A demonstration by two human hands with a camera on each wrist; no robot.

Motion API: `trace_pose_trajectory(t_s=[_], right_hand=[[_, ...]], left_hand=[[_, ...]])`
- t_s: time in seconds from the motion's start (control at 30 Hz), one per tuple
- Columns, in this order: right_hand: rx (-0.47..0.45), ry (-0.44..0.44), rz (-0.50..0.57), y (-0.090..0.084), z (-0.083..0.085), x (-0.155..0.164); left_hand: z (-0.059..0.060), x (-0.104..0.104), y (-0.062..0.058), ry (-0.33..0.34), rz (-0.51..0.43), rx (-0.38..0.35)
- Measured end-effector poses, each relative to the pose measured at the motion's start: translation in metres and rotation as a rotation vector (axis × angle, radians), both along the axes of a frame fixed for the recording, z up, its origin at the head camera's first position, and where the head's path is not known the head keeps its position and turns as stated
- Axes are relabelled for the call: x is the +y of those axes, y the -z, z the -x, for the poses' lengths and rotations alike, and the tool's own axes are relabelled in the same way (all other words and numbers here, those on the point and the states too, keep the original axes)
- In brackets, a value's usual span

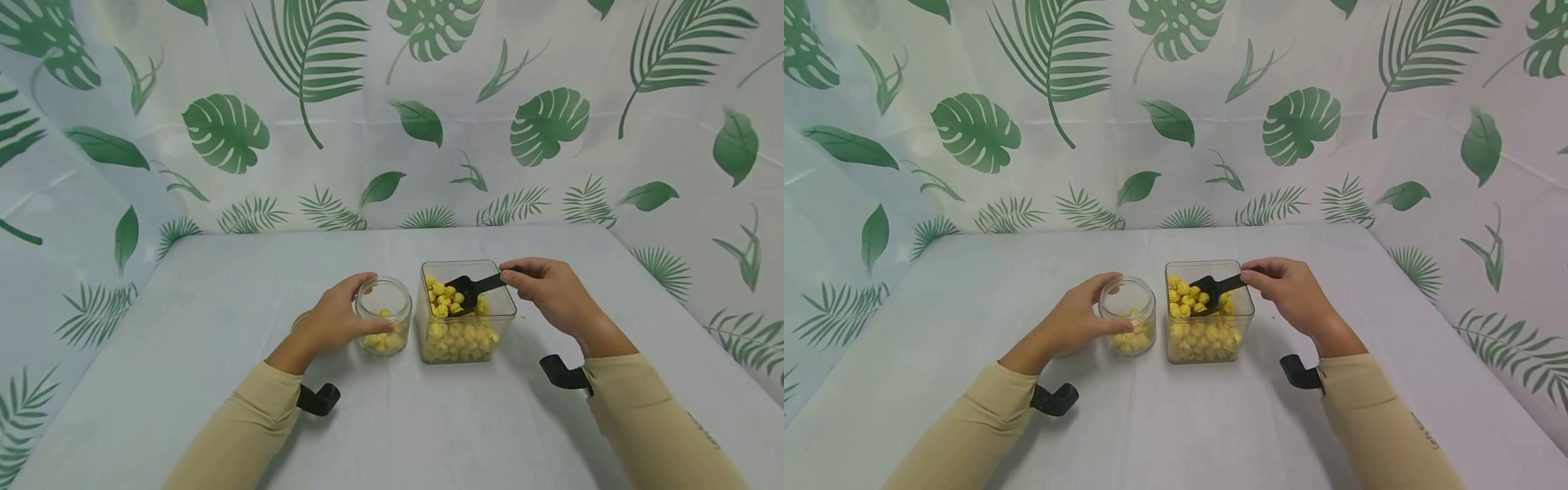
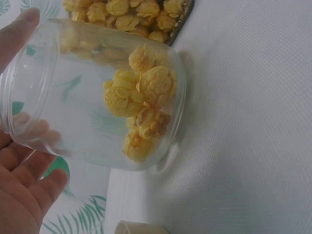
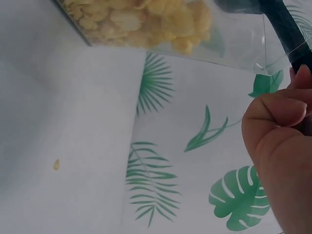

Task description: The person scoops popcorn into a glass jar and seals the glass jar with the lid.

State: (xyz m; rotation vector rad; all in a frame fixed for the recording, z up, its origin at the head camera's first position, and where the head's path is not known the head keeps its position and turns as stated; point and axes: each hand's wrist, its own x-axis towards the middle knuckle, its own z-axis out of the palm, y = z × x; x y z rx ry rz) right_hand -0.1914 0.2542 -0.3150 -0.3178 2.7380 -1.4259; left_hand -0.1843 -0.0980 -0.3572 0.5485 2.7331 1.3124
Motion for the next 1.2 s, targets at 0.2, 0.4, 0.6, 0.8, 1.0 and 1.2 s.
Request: trace_pose_trajectory(t_s=[0.2, 0.4, 0.6, 0.8, 1.0, 1.2], right_hand=[[-0.044, -0.020, 0.188, 0.002, 0.001, 0.002], [-0.028, -0.019, 0.146, 0.001, 0.002, 0.001], [-0.050, -0.009, 0.174, 0.001, 0.002, -0.001], [-0.017, -0.027, 0.187, 0.005, 0.002, -0.004], [-0.052, -0.015, 0.403, 0.007, 0.002, -0.005], [-0.035, 0.005, 0.255, 0.006, 0.002, -0.010]], left_hand=[[0.000, 0.000, 0.000, -0.003, 0.000, -0.006], [0.001, 0.000, 0.000, -0.002, 0.001, 0.006], [0.001, -0.001, 0.001, 0.000, -0.005, 0.000], [0.001, 0.000, 0.002, -0.005, -0.008, -0.005], [0.001, 0.000, 0.002, -0.002, -0.007, -0.008], [0.001, 0.000, 0.001, -0.006, -0.002, 0.003]])
